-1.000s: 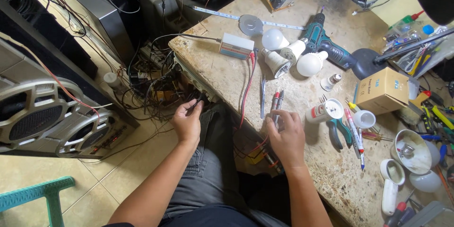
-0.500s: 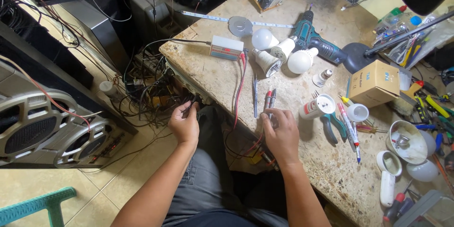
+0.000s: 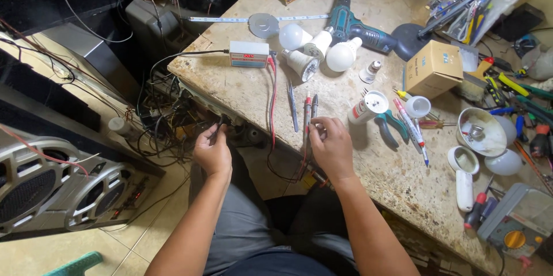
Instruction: Testing and inspecting LED light bulbs using a multimeter and magnifying glass at a repair bench
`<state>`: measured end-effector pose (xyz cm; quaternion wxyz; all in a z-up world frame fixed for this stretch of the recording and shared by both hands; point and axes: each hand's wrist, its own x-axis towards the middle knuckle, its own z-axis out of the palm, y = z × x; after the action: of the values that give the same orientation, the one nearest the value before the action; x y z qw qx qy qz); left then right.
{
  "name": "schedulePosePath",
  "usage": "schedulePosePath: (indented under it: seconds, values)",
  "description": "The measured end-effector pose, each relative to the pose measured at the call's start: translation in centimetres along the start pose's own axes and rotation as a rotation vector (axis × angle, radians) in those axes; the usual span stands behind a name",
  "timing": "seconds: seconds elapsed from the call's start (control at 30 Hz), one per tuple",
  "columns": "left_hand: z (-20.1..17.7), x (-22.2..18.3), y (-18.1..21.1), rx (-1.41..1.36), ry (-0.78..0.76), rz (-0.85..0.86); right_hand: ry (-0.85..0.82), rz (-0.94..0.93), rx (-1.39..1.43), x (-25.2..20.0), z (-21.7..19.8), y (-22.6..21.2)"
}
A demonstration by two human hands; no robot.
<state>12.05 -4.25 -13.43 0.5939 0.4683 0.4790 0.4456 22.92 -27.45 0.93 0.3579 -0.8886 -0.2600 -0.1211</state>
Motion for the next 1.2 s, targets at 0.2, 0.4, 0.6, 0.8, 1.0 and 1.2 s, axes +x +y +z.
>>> schedulePosePath:
  seconds: [0.2,0.4,0.6,0.8,1.0,1.2]
  values:
    - [-0.2,0.0,0.3,0.006,-0.027,0.030,0.039,-0.039,-0.040,0.4,0.6,0.0]
    - [-1.6,-3.0,3.9,0.090,-0.109,0.012,-0.001,-0.058,-0.243,0.8,0.0,-1.1]
    - [-3.6,-8.6,7.0,0.091,-0.180,-0.025,-0.064,0.101,-0.248,1.5,-0.3,-1.5]
    - [-5.0,-11.9,9.1,0.195,-0.256,0.223,-0.059,0.115,0.158,-0.6,-4.0,-3.1]
    - [-0.3,-14.7,13.1,0.341,-0.539,0.732,0.102,0.218,0.635,-4.6,-5.3,-1.5]
    - [7.6,-15.4,13.8,0.618,-0.888,0.831,0.175,0.246,0.692,-7.1,-6.7,0.9]
